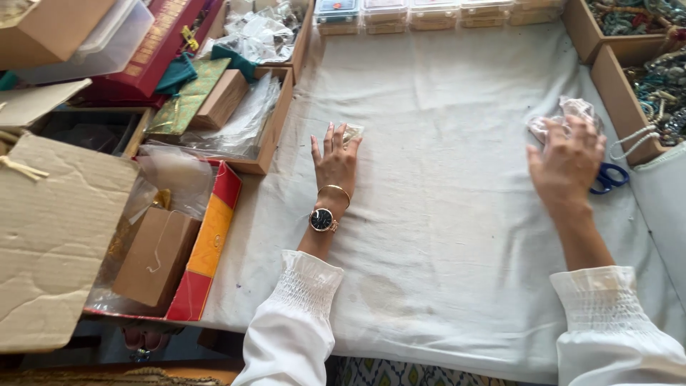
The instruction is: The person cleans a gold-colored beaded necklace with a cloth, then places it into a small clear plastic bag. They subsequently put the bagged necklace into a small teal drawstring pouch, place the pouch into a clear plastic container, and wipe the container with a cloth before setting it aside.
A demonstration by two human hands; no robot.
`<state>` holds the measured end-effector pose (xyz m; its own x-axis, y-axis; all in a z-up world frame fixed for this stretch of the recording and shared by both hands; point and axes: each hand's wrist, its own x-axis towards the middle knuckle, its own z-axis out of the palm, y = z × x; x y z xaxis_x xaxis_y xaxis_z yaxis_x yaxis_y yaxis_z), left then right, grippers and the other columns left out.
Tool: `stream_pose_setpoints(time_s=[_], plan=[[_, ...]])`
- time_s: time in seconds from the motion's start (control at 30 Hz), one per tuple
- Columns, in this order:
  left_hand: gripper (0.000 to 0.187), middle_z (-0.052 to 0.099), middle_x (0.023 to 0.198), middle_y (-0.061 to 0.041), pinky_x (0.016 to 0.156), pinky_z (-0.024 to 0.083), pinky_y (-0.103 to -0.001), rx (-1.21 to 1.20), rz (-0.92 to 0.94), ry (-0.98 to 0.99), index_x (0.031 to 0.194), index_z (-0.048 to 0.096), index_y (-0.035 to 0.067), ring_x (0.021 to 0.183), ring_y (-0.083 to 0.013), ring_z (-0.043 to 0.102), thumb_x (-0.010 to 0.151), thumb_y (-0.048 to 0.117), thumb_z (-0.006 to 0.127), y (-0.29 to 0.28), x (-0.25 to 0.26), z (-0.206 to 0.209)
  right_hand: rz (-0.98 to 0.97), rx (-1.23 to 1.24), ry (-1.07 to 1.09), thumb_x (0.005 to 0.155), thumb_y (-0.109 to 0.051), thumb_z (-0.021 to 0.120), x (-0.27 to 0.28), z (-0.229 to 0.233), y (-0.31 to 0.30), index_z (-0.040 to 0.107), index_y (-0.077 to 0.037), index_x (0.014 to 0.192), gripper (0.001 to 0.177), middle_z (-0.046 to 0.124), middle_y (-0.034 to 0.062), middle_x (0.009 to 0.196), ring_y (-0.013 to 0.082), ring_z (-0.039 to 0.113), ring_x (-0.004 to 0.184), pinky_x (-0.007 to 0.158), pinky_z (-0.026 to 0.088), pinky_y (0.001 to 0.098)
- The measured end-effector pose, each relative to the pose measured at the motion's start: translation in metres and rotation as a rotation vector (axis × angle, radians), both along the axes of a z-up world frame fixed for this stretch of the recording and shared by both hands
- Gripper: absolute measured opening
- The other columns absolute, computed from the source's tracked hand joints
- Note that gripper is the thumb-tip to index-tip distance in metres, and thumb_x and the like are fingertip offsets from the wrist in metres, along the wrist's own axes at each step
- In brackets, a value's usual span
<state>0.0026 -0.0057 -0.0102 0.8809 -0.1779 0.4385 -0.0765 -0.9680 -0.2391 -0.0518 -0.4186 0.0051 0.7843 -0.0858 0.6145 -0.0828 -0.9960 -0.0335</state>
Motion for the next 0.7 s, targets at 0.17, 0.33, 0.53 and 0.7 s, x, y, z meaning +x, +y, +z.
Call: stream_pose_setpoints(time_s=[0.17, 0.33, 0.53, 0.7], plan=[[0.067, 0.023, 0.167, -0.007, 0.123, 0.012, -0.062, -0.113, -0.026, 0.134, 0.158, 0.032, 0.019, 0.156, -0.0253, 0.014, 0.1, 0.045, 0.053, -0.007, -0.003, 0.005, -0.068, 0.053, 0.081, 0.09, -0.027, 0.08, 0.003, -0.022, -0.031, 0.072, -0.009, 0.132, 0.046, 0.061, 0.024, 0.134, 0.0415, 0.052, 0.123, 0.104, 0.042, 0.0551], [0.092, 0.002, 0.17, -0.018, 0.121, 0.0, -0.068, -0.028, -0.102, 0.393, 0.16, 0.015, 0.001, 0.158, -0.0307, -0.005, 0.1, 0.07, 0.03, -0.045, -0.032, 0.015, -0.041, -0.074, 0.057, 0.103, -0.011, 0.072, -0.002, -0.001, -0.006, 0.073, -0.014, 0.121, 0.019, 0.071, 0.0108, 0.126, 0.0285, 0.067, 0.115, 0.104, 0.055, 0.0396], [0.115, 0.002, 0.167, -0.029, 0.12, 0.0, -0.064, -0.235, -0.516, 0.532, 0.159, 0.008, -0.004, 0.156, -0.0394, -0.003, 0.088, 0.084, 0.031, -0.094, -0.088, -0.012, 0.57, 0.077, 0.001, 0.088, -0.004, 0.066, -0.022, 0.033, 0.091, 0.059, -0.008, 0.145, 0.058, 0.061, 0.0132, 0.144, 0.035, 0.065, 0.117, 0.094, 0.056, 0.0444], [0.111, 0.022, 0.165, -0.026, 0.122, 0.003, -0.065, -0.178, -0.975, 0.662, 0.151, 0.038, -0.002, 0.158, -0.0378, 0.009, 0.081, 0.083, 0.048, -0.122, -0.147, 0.033, 0.666, -0.022, 0.039, 0.084, -0.014, 0.068, -0.016, 0.015, 0.097, 0.065, -0.018, 0.13, 0.046, 0.06, 0.0043, 0.14, 0.0347, 0.064, 0.121, 0.098, 0.054, 0.0469]])
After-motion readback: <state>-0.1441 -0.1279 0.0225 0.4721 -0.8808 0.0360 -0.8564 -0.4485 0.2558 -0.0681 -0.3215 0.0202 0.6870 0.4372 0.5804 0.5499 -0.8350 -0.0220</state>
